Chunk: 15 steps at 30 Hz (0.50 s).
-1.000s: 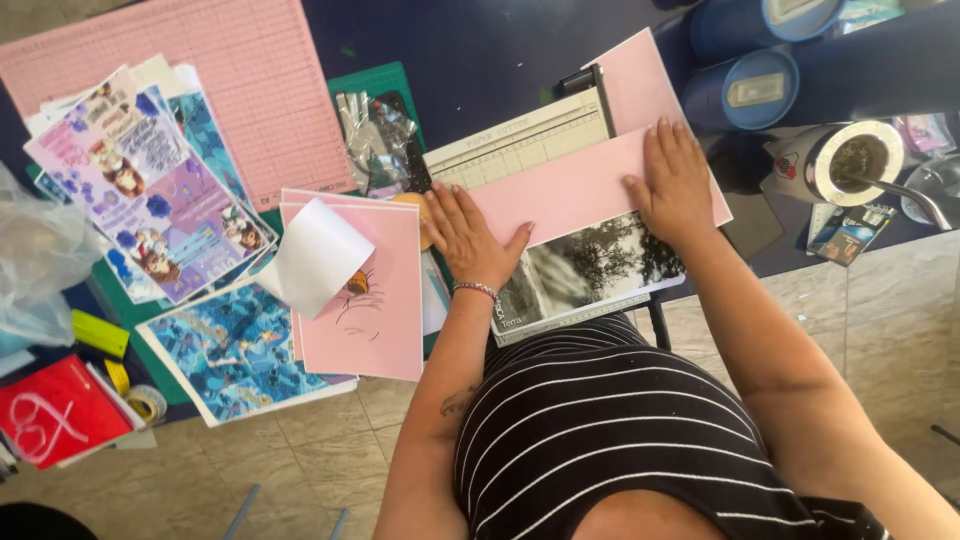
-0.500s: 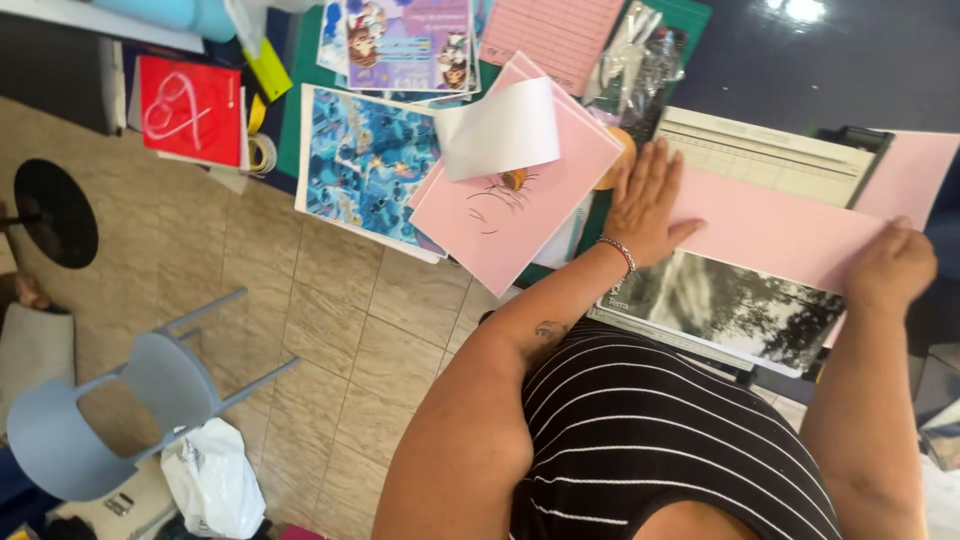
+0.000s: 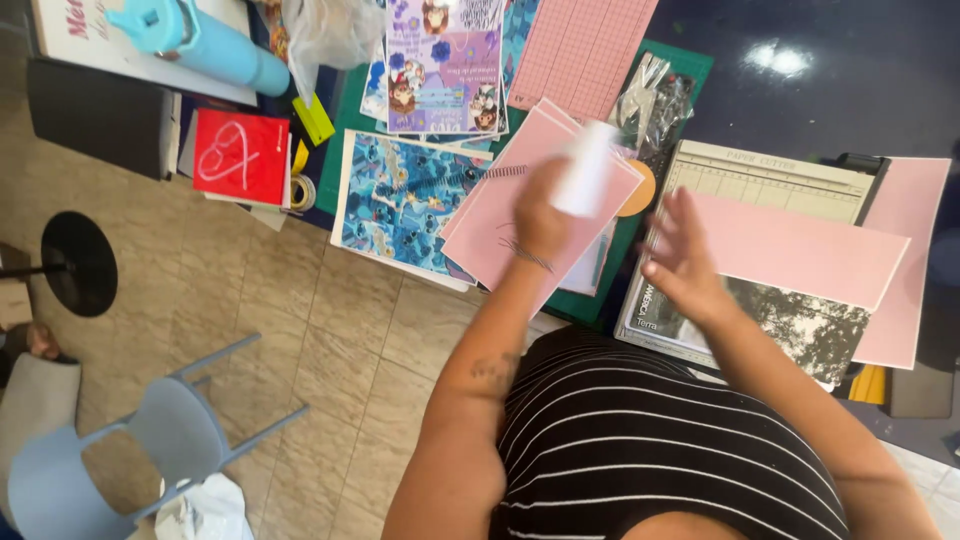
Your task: Trimming printed sheets with a paper cutter and cutting out a character with scissors
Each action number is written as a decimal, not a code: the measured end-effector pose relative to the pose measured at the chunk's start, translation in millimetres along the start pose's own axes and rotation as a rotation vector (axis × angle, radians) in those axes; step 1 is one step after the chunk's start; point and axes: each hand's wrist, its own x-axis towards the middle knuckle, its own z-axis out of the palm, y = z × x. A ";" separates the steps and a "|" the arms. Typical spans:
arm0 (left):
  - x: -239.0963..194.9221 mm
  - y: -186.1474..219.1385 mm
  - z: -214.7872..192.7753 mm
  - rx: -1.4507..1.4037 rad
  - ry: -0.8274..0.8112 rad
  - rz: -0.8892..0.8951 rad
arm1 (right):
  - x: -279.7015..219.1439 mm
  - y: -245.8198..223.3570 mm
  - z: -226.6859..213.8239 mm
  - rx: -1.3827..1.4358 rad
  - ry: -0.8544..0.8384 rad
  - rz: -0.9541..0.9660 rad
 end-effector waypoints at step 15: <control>-86.1 104.7 -44.2 -0.592 -1.126 -0.115 | -222.9 56.6 -52.2 0.071 0.853 0.661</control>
